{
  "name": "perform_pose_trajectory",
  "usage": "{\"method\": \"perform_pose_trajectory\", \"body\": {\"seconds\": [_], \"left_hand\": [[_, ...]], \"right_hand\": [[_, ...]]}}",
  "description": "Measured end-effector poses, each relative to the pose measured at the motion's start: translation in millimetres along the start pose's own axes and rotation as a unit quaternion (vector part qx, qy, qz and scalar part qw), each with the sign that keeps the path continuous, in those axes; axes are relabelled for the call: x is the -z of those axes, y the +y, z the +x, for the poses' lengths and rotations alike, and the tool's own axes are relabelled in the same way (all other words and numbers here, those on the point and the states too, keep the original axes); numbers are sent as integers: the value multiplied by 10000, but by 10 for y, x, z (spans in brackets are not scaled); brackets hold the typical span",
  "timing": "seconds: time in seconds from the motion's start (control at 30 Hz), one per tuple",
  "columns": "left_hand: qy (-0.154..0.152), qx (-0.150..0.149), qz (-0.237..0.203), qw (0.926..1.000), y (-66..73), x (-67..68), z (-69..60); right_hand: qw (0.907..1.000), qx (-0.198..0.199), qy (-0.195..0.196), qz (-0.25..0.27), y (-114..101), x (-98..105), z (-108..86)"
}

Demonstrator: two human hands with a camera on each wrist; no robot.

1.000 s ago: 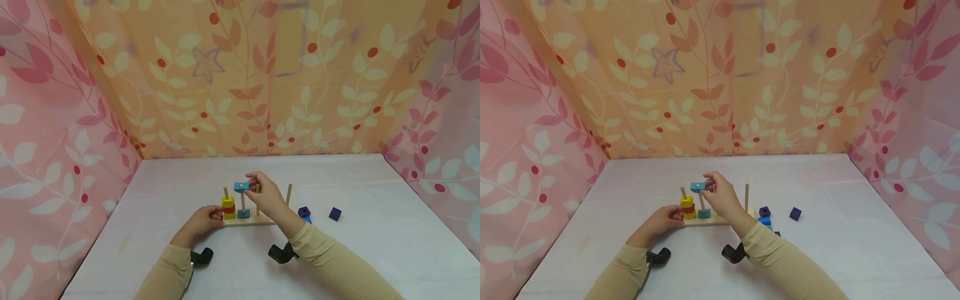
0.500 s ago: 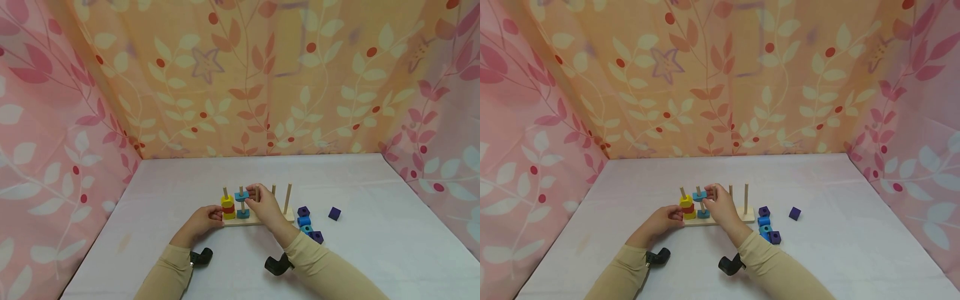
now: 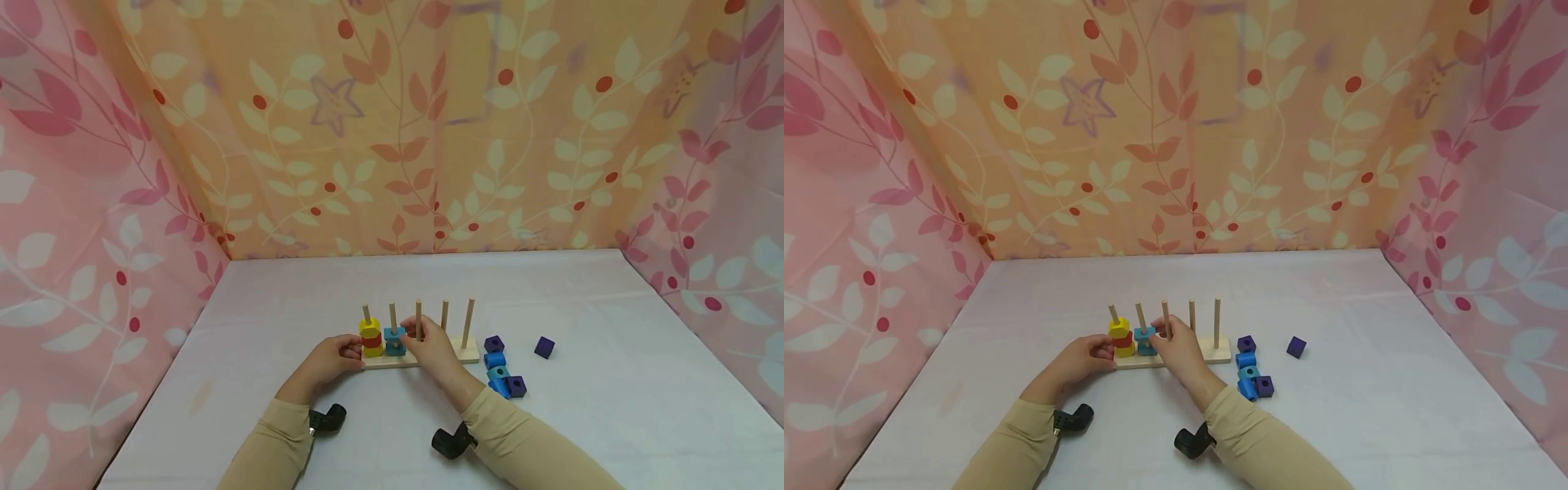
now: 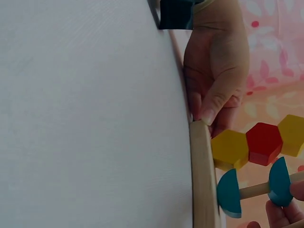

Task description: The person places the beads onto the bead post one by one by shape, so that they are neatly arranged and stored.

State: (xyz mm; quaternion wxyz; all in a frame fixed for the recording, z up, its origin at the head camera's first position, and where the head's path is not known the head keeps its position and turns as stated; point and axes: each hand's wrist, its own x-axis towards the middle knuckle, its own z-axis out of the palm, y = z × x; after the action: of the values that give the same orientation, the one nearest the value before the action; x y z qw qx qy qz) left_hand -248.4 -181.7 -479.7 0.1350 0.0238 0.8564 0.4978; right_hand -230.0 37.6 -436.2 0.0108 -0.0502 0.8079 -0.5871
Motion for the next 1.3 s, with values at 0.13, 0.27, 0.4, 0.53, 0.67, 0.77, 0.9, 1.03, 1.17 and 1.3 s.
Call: {"method": "perform_pose_trajectory", "body": {"seconds": [0.13,0.27,0.4,0.53,0.67,0.77,0.9,1.03,1.17,1.3], "left_hand": [[-1,-8,33,10000,-6,8,2],[-8,0,52,10000,-8,14,5],[6,13,100,9999,-12,17,7],[10,24,115,9999,-13,23,4],[0,-17,113,9999,-14,26,2],[0,-57,106,9999,-14,26,2],[-9,-99,80,9999,-9,20,3],[-32,-132,74,9999,-14,15,8],[-65,-154,104,9998,-21,15,12],[-85,-108,61,9999,-15,17,11]], "right_hand": [[9999,3,-6,-137,57,-20,-3],[9993,83,-22,-352,107,-32,-3],[9988,90,-53,-469,133,-34,9],[9986,56,-70,-526,135,-32,16],[9984,59,-110,-547,130,-23,4],[9987,20,-194,-461,118,-4,-8],[9987,-99,-331,-386,107,42,-25],[9982,-50,-443,-405,111,102,-50],[9977,109,-497,-451,94,170,-83],[9976,214,-528,-401,59,244,-131]]}}
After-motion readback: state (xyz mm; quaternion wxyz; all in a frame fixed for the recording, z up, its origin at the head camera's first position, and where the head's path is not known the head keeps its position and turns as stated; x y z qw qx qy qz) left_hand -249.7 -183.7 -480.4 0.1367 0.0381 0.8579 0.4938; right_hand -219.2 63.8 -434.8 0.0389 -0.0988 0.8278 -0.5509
